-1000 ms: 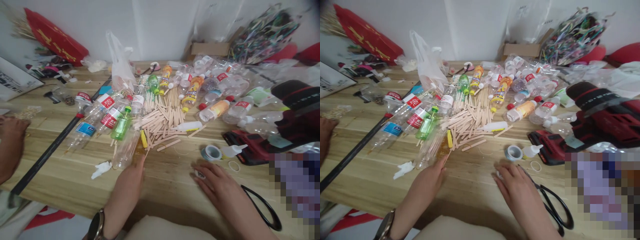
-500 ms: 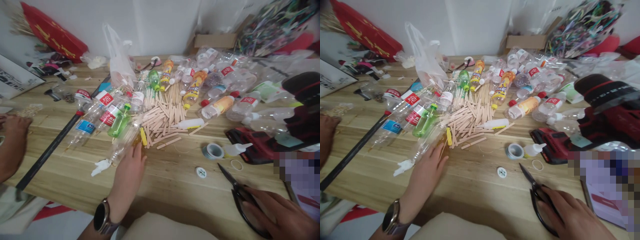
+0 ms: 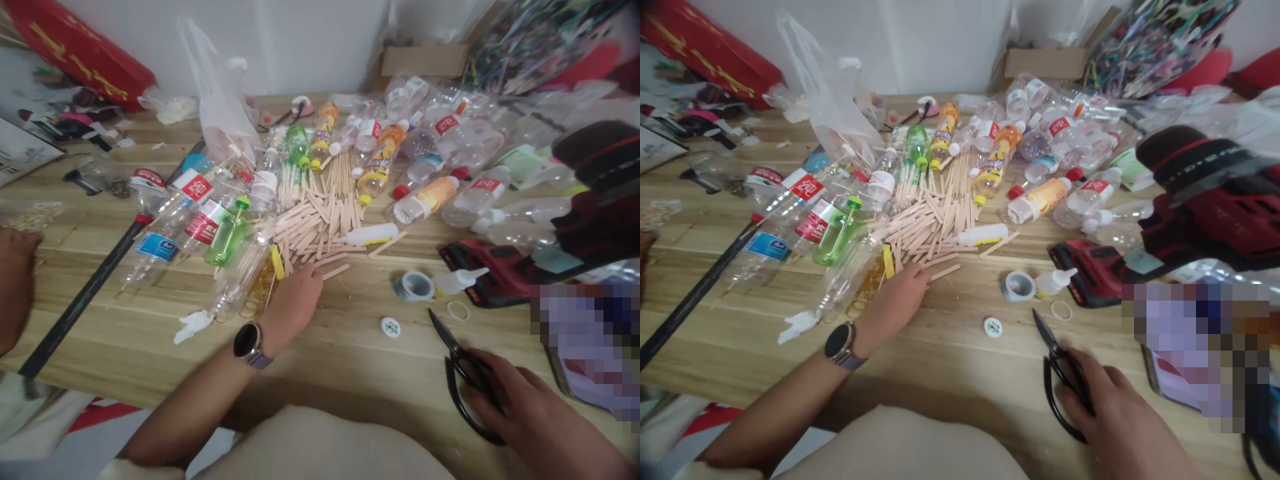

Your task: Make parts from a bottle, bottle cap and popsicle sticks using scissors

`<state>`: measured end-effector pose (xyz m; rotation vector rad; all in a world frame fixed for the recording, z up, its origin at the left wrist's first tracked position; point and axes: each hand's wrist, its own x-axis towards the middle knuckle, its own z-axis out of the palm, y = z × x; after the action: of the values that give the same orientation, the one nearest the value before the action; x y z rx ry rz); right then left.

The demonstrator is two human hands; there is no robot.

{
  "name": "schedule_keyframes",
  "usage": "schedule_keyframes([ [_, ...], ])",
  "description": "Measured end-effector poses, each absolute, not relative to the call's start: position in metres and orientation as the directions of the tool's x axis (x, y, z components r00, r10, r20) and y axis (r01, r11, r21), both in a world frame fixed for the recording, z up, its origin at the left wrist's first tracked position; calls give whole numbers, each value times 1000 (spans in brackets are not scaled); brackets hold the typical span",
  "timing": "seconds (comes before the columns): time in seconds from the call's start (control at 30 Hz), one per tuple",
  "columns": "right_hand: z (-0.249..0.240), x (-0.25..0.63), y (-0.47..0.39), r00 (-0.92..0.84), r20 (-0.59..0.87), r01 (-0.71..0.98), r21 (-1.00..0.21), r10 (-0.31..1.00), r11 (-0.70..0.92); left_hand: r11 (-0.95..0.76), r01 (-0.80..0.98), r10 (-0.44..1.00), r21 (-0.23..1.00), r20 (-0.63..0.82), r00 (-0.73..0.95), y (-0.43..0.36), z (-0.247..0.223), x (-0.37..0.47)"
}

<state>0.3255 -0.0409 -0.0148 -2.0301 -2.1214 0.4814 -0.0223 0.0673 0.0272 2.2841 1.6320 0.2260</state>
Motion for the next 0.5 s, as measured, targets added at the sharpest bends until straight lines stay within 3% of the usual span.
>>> schedule_keyframes([
  [0.17, -5, 320, -41, 43, -222, 959, -263, 974, -102, -243, 945, 952, 219, -133, 276, 67, 33, -29],
  [0.33, 1, 315, -48, 75, -252, 974, -191, 965, -126, -254, 946, 959, 202, -73, 273, 70, 41, -30],
  [0.4, 6, 308, -54, 96, -207, 978, -163, 974, -131, -274, 912, 961, 305, 67, 267, 72, 42, -35],
  [0.5, 15, 300, -60, 137, -208, 970, -171, 968, -174, -267, 745, 959, 611, 248, 140, 76, 43, -48],
])
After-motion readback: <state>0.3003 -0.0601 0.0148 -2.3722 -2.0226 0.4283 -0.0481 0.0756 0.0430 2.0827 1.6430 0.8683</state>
